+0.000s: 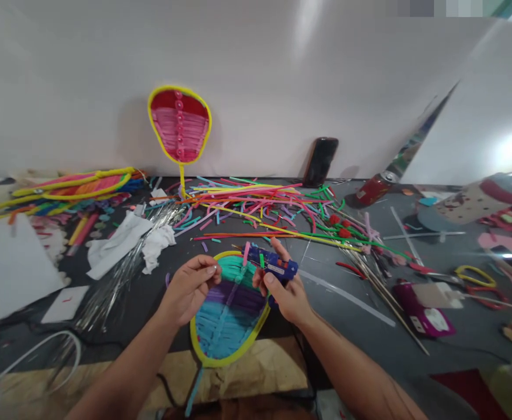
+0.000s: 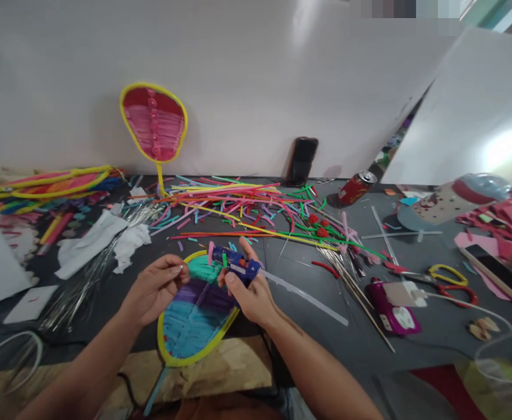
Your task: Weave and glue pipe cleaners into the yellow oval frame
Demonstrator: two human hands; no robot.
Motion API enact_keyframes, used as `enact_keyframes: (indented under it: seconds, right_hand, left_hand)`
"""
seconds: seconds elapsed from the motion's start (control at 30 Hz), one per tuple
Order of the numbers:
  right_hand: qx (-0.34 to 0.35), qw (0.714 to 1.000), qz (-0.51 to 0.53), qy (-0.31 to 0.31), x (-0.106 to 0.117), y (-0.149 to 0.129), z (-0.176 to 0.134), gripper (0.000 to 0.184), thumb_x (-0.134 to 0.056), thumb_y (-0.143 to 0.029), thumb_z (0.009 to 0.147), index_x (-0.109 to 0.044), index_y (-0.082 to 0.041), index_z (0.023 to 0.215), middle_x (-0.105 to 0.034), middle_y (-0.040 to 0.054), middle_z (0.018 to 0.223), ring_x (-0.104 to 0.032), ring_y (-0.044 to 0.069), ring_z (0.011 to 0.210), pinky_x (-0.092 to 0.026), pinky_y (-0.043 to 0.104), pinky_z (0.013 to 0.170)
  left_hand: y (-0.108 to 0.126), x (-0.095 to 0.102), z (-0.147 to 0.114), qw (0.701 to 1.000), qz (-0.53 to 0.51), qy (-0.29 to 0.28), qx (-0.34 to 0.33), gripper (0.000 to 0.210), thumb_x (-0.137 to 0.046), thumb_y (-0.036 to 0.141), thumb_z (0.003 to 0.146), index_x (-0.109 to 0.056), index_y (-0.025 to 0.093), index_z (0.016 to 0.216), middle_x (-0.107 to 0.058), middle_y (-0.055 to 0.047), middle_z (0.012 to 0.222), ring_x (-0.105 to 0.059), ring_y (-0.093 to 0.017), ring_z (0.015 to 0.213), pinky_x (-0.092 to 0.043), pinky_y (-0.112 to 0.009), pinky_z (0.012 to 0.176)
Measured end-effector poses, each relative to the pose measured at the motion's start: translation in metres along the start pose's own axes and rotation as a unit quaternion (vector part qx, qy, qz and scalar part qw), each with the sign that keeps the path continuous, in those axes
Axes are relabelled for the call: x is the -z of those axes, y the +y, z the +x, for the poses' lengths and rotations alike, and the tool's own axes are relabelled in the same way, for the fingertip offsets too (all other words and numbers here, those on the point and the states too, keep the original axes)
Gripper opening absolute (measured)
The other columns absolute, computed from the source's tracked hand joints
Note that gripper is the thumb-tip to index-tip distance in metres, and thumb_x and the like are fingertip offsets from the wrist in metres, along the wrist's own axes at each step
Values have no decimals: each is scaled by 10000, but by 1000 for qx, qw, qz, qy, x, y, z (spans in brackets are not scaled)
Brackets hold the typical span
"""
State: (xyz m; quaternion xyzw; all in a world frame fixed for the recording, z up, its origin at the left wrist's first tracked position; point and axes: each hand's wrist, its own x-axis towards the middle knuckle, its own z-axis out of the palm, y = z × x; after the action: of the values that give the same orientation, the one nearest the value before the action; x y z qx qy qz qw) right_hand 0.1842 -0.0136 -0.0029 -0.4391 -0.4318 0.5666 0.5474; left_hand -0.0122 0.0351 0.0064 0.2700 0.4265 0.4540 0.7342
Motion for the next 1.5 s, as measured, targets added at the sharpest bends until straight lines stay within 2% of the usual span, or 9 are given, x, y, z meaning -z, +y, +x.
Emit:
enact_keyframes:
  seconds: [0.17, 0.3, 0.4, 0.63, 0.8, 0.97, 1.1, 1.23, 1.5]
  right_hand:
    - [-16, 1000, -7, -9, -2, 3, 1, 683, -541, -463, 864, -241, -229, 1432, -654, 35, 810, -622, 179, 674, -488, 303, 548]
    - [21, 998, -50, -21, -5, 4, -8, 717, -560, -444, 861, -196, -233, 1441, -671, 62, 858, -656, 199, 760, -530, 327, 631]
    - [48, 996, -74, -17, -7, 5, -14, 725, -603, -415, 841, -210, -258, 1430, -672, 63, 892, -664, 197, 774, -540, 345, 693]
    - [83, 991, -99, -34, -8, 14, -18, 654, -587, -378, 854, -258, -269, 1409, -657, 68, 889, -664, 199, 769, -541, 342, 678]
    - [94, 985, -130, -70, -6, 16, -20, 692, -603, -373, 836, -254, -245, 1419, -646, 84, 920, -655, 212, 785, -543, 349, 672]
    - [65, 995, -70, -13, -9, 16, -19, 642, -609, -403, 834, -297, -308, 1386, -651, 49, 864, -656, 187, 708, -555, 342, 665]
    - [89, 995, -27, 22, -14, 26, -18, 648, -630, -490, 791, -351, -326, 1352, -631, 17, 762, -616, 161, 587, -563, 331, 605]
    - [93, 994, -45, -28, -13, 27, -20, 607, -617, -418, 825, -353, -320, 1364, -638, 13, 743, -628, 153, 606, -553, 287, 574]
    - [73, 992, -52, -90, -11, 7, -25, 602, -599, -309, 859, -307, -334, 1384, -645, 32, 838, -642, 152, 683, -544, 295, 628]
  left_hand:
    - [-3, 1, -1, 1000, 5, -7, 4, 243, -800, 215, 617, -712, 125, 824, -687, -48, 686, -600, -114, 625, -493, -218, 617]
    - [-6, 4, 0, 1000, 19, -13, 4, 219, -790, 262, 652, -700, 151, 819, -714, -57, 751, -625, -120, 674, -505, -215, 653]
    - [-6, 5, 1, 1000, 27, 0, -5, 220, -802, 243, 632, -711, 148, 808, -710, -45, 745, -619, -104, 661, -489, -183, 616]
    - [-1, 5, 0, 998, 47, 51, -5, 271, -835, 224, 553, -728, 138, 787, -688, -26, 635, -591, -94, 547, -437, -160, 480]
    - [-2, 3, 0, 997, 57, 49, -12, 266, -796, 291, 628, -707, 154, 838, -723, -56, 759, -645, -137, 623, -494, -207, 544]
    - [-1, 2, -2, 1000, 1, 11, -5, 250, -808, 234, 617, -691, 137, 814, -726, -58, 764, -652, -127, 637, -518, -222, 618]
    - [2, 3, -3, 1000, -27, -3, -3, 264, -810, 210, 620, -670, 137, 831, -721, -41, 739, -647, -106, 611, -521, -206, 610]
    - [2, 3, -5, 1000, -25, -13, -9, 255, -820, 227, 610, -652, 119, 768, -714, -46, 708, -639, -103, 593, -515, -195, 580]
    - [-1, 3, -5, 1000, -8, 0, -4, 303, -860, 266, 535, -675, 115, 721, -686, -19, 625, -620, -93, 540, -481, -167, 526]
